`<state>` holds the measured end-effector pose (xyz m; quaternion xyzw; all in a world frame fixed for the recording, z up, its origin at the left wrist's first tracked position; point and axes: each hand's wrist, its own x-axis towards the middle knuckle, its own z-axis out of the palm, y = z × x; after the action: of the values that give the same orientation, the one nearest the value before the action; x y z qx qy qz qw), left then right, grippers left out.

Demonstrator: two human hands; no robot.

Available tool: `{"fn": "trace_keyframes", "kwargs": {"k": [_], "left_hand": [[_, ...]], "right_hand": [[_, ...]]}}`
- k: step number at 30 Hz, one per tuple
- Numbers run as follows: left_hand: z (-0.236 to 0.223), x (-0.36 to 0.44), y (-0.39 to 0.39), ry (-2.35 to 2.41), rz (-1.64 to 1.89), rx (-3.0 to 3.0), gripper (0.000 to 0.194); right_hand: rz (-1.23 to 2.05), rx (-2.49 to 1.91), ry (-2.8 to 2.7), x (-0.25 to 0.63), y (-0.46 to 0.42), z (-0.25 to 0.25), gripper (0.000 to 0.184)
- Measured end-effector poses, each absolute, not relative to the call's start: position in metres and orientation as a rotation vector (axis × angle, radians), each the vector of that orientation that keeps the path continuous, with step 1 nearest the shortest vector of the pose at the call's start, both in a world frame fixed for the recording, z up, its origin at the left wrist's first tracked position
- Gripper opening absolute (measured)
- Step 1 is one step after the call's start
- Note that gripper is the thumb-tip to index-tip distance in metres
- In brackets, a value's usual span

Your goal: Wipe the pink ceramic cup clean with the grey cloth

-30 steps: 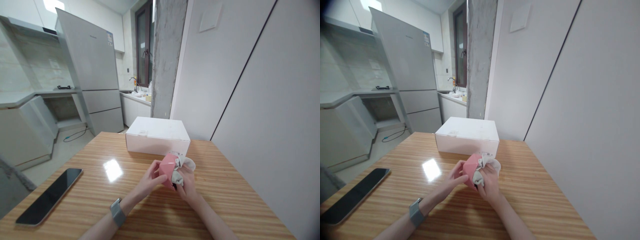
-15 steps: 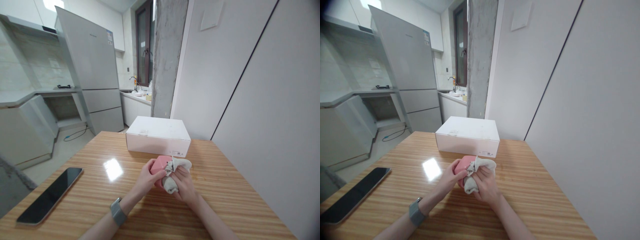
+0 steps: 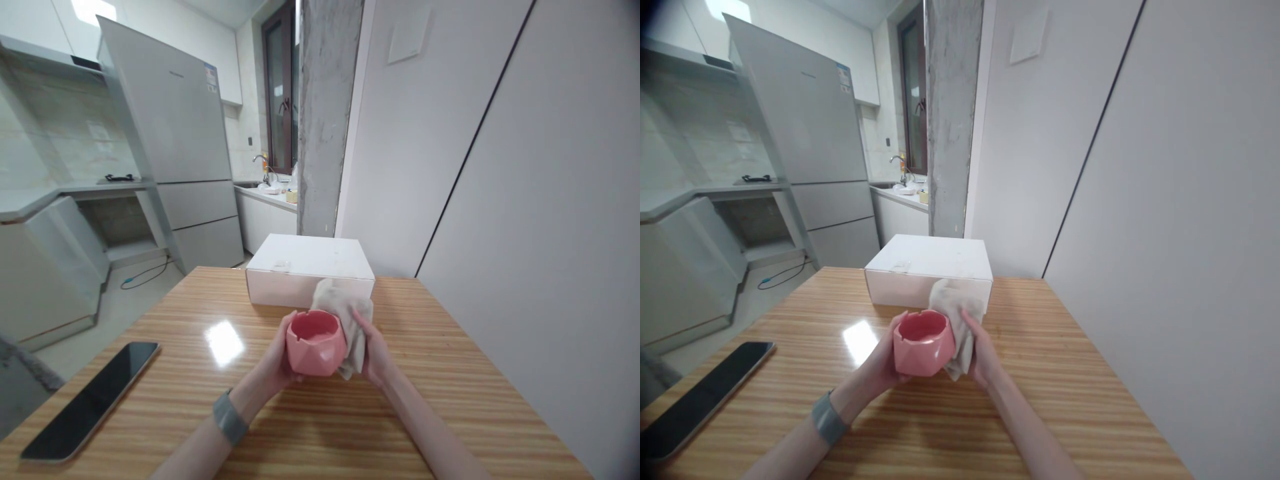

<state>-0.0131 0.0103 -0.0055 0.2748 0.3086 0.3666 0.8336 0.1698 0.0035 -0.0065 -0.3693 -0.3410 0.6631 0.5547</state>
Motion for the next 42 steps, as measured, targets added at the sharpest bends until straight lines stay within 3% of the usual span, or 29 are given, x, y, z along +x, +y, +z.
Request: {"fn": "trace_keyframes", "kwargs": {"k": [4, 11, 15, 18, 21, 25, 28, 31, 36, 42], "left_hand": [[-0.012, -0.013, 0.013, 0.787, 0.698, 0.618, 0.058], [-0.013, -0.005, 0.016, 0.941, 0.911, 0.693, 0.054], [-0.011, -0.002, 0.006, 0.814, 1.147, 0.734, 0.047], [-0.012, -0.001, 0.002, 0.688, 1.089, 0.788, 0.052], [-0.014, -0.001, 0.006, 0.693, 0.928, 0.778, 0.055], [-0.013, -0.005, 0.011, 0.740, 0.648, 0.746, 0.078], [-0.010, -0.009, 0.009, 0.671, 0.495, 0.722, 0.084], [-0.006, -0.010, 0.006, 0.721, 0.509, 0.669, 0.078], [-0.006, -0.005, 0.006, 0.739, 0.747, 0.651, 0.057], [-0.013, 0.005, -0.003, 0.670, 0.916, 0.685, 0.046]], "right_hand": [[1.742, -0.849, -0.882, 0.158, -0.006, -0.008, 0.039], [1.274, -0.961, -0.840, 0.138, 0.002, -0.036, 0.042], [1.015, -0.963, -0.956, 0.124, -0.006, -0.049, 0.050], [0.889, -0.982, -0.959, 0.126, -0.007, -0.048, 0.055], [0.946, -1.050, -0.847, 0.141, 0.001, -0.039, 0.050], [1.126, -1.045, -0.865, 0.163, 0.012, -0.024, 0.041], [1.354, -0.976, -0.891, 0.169, 0.013, -0.017, 0.039], [1.445, -0.927, -0.859, 0.168, 0.011, -0.018, 0.036], [1.236, -0.937, -0.782, 0.154, 0.013, -0.028, 0.038], [1.018, -0.943, -0.742, 0.142, 0.004, -0.027, 0.049]]}}
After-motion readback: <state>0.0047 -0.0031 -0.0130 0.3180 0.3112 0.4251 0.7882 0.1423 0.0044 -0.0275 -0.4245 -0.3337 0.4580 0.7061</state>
